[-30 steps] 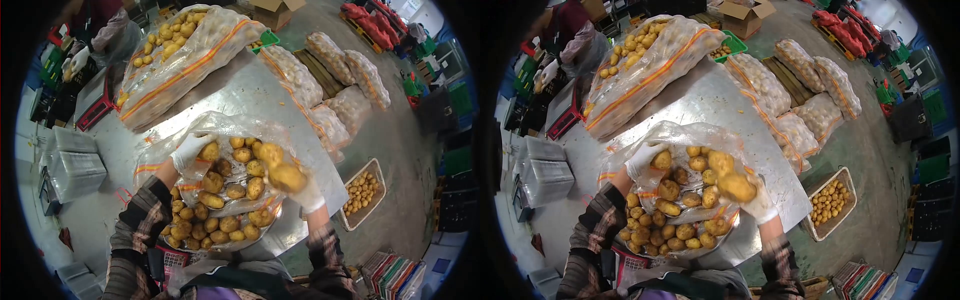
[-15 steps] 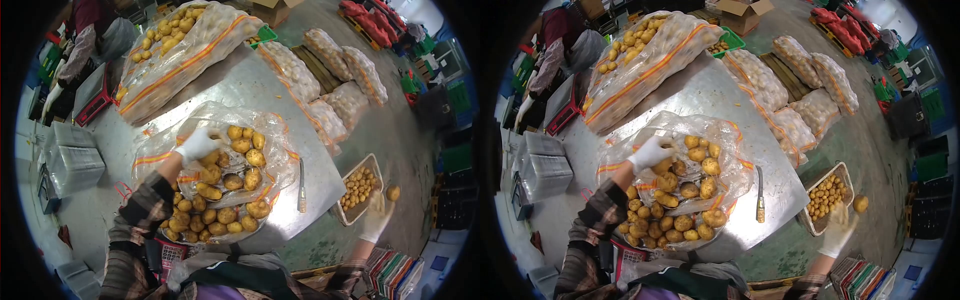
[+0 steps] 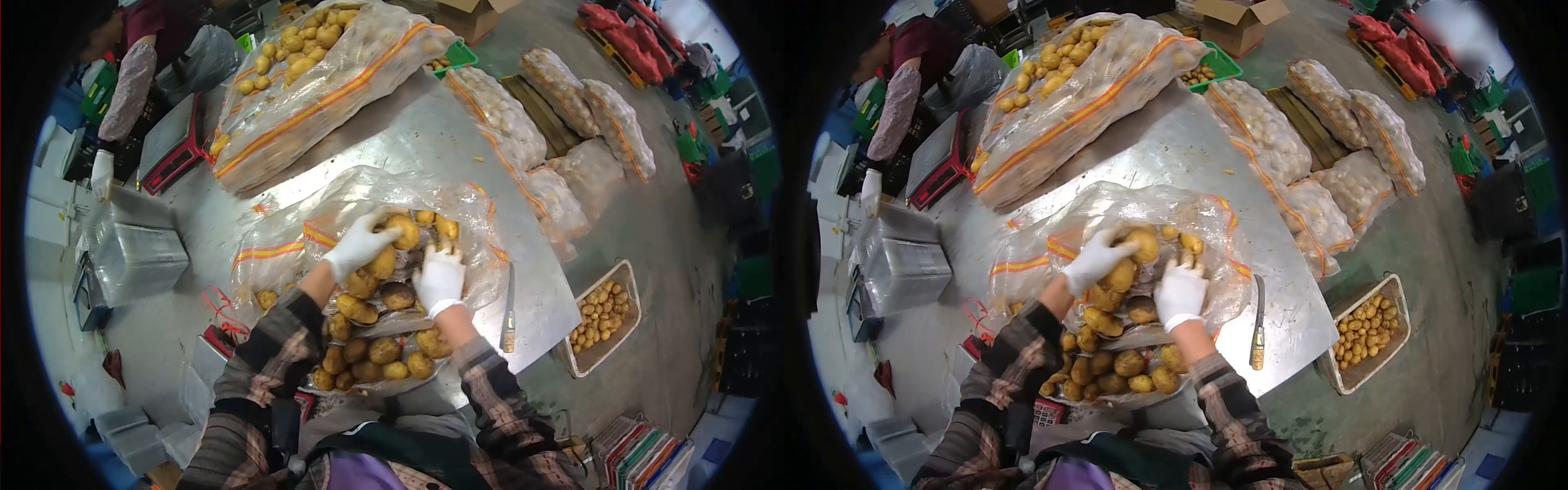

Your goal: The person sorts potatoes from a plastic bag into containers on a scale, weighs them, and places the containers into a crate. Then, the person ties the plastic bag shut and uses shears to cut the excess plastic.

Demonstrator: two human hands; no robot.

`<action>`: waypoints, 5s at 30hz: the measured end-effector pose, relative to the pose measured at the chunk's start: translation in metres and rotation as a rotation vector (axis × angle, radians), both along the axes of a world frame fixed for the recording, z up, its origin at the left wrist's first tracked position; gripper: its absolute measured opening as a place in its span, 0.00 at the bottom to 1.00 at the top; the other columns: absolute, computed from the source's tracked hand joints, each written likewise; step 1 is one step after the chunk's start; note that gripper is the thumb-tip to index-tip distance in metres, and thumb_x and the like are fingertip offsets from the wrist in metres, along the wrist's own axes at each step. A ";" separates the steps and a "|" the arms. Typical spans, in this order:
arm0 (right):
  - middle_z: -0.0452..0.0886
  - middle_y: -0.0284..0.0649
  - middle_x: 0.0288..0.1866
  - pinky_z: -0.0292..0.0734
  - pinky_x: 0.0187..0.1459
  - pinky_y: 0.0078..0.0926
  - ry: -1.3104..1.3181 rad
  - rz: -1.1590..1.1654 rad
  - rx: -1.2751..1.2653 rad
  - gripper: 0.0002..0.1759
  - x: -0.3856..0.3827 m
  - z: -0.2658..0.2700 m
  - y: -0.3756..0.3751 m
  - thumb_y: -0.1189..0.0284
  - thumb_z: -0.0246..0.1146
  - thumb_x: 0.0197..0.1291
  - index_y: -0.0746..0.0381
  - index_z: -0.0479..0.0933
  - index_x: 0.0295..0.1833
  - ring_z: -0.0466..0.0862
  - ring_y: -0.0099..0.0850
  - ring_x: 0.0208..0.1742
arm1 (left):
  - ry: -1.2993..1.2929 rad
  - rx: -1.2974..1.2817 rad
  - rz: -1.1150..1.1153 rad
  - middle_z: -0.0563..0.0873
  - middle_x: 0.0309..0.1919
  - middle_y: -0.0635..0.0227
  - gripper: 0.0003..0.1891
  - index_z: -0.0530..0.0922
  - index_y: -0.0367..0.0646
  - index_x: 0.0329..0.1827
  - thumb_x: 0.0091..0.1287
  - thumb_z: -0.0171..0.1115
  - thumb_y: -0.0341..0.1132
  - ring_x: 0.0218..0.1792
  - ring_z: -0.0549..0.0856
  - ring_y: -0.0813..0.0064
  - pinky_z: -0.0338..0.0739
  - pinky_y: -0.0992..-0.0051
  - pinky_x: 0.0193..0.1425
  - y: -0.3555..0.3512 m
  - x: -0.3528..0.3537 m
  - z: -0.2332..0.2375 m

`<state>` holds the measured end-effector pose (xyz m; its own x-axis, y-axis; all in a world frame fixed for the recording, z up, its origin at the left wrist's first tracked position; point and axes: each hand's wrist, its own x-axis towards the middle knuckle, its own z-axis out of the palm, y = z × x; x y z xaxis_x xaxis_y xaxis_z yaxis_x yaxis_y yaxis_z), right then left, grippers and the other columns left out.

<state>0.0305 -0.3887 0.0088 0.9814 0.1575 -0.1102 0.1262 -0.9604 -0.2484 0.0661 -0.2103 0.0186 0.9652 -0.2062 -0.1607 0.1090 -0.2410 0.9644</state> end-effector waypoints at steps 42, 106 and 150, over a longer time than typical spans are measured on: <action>0.84 0.41 0.50 0.77 0.51 0.22 0.712 0.341 1.214 0.16 -0.204 0.109 0.036 0.71 0.62 0.65 0.70 0.79 0.54 0.80 0.23 0.50 | -0.122 0.367 0.556 0.70 0.57 0.45 0.31 0.78 0.34 0.51 0.45 0.74 0.42 0.61 0.71 0.49 0.67 0.61 0.67 -0.017 -0.338 0.094; 0.81 0.41 0.50 0.75 0.53 0.25 1.154 0.513 1.283 0.23 -0.301 0.064 0.122 0.63 0.42 0.77 0.71 0.71 0.61 0.79 0.25 0.50 | -0.244 0.078 1.034 0.78 0.58 0.60 0.34 0.69 0.36 0.64 0.52 0.70 0.20 0.61 0.75 0.72 0.68 0.71 0.67 0.038 -0.433 0.136; 0.79 0.52 0.50 0.77 0.49 0.37 -0.001 0.581 0.298 0.30 -0.149 -0.035 0.006 0.62 0.66 0.55 0.61 0.71 0.63 0.82 0.45 0.45 | 0.181 1.390 0.872 0.51 0.77 0.54 0.33 0.60 0.60 0.75 0.66 0.58 0.40 0.75 0.54 0.52 0.44 0.48 0.75 0.136 -0.511 0.057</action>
<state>-0.1188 -0.3824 -0.0258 0.7274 0.6859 0.0207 0.6043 -0.6260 -0.4929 -0.4454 -0.0741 0.0752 0.6551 0.7431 0.1365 0.7463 -0.6646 0.0367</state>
